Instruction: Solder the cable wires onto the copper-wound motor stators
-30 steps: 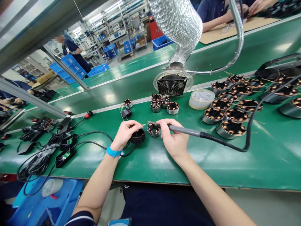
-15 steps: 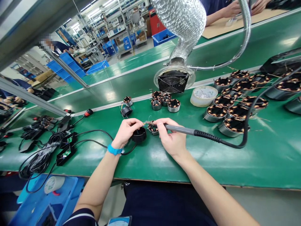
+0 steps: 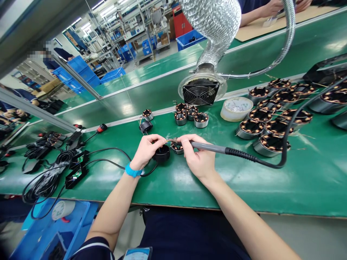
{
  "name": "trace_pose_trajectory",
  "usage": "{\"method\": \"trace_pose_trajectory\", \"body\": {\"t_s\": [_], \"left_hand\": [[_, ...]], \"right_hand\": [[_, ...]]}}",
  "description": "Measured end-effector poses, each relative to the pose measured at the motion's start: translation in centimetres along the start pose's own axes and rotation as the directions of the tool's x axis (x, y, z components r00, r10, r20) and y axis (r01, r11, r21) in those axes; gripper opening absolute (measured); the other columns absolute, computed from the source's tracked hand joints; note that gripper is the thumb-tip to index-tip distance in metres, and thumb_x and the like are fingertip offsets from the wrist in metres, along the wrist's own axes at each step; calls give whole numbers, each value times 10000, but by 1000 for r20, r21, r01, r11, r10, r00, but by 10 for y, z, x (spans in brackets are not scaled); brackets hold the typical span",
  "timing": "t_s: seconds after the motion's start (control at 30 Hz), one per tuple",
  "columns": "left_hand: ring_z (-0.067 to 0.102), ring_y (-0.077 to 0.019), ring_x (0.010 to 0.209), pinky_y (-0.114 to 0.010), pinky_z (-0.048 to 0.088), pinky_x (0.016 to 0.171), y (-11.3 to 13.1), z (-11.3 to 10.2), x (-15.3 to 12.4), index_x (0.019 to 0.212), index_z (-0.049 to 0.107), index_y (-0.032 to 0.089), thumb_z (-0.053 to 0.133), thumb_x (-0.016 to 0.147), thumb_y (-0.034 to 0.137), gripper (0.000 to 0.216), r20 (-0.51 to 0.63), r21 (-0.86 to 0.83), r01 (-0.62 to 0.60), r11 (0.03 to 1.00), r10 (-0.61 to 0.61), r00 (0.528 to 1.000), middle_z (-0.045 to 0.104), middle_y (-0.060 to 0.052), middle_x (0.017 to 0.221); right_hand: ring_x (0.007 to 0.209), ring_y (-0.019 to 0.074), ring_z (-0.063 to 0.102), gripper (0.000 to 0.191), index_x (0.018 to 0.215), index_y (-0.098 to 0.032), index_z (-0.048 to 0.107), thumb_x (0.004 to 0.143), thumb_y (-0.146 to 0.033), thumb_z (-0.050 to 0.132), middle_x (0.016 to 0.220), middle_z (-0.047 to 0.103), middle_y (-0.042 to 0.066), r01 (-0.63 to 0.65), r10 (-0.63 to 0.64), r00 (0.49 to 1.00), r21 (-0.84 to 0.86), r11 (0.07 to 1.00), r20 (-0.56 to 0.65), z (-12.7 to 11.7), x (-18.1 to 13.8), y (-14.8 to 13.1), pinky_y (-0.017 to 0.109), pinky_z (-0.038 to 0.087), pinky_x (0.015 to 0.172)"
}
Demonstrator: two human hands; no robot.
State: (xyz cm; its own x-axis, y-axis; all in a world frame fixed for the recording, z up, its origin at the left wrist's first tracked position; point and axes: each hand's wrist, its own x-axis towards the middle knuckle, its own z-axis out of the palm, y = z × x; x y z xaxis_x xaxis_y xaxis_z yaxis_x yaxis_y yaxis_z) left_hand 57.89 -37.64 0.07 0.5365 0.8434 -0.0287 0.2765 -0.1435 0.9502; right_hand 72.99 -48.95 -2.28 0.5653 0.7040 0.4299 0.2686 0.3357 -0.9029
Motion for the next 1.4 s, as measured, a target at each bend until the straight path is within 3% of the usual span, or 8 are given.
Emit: {"method": "trace_pose_trajectory", "body": {"t_s": [0.43, 0.8, 1.1, 1.4], "left_hand": [[504, -131, 670, -272, 364, 643, -3, 0, 2, 729, 745, 137, 718, 773, 366, 235, 6, -3, 0, 1000, 0, 1000, 648, -25, 695], [487, -123, 653, -270, 352, 627, -3, 0, 2, 731, 744, 136, 726, 776, 371, 240, 13, -10, -4, 1000, 4, 1000, 631, -15, 674], [506, -130, 664, -269, 370, 642, -3, 1, 2, 728, 749, 141, 725, 776, 357, 223, 22, -15, -10, 1000, 10, 1000, 641, -18, 677], [523, -136, 676, -273, 381, 651, -2, 1, 3, 749, 762, 137, 724, 774, 354, 222, 28, -13, -11, 1000, 11, 1000, 673, -34, 707]], "right_hand": [[395, 122, 469, 207, 844, -204, 723, 970, -330, 617, 484, 528, -46, 39, -32, 993, 59, 997, -114, 0, 1, -6, 266, 360, 412], [437, 123, 512, 222, 844, -193, 729, 972, -327, 608, 546, 587, -25, 7, -7, 1000, 33, 999, -22, 1, 1, -4, 264, 389, 439], [387, 115, 466, 200, 847, -209, 731, 974, -310, 614, 484, 530, -49, 55, -47, 990, 60, 997, -136, 3, 2, -5, 256, 366, 407], [386, 116, 461, 205, 842, -206, 725, 973, -313, 610, 478, 520, -50, 42, -35, 993, 64, 997, -112, 2, 1, -6, 252, 367, 406]]}}
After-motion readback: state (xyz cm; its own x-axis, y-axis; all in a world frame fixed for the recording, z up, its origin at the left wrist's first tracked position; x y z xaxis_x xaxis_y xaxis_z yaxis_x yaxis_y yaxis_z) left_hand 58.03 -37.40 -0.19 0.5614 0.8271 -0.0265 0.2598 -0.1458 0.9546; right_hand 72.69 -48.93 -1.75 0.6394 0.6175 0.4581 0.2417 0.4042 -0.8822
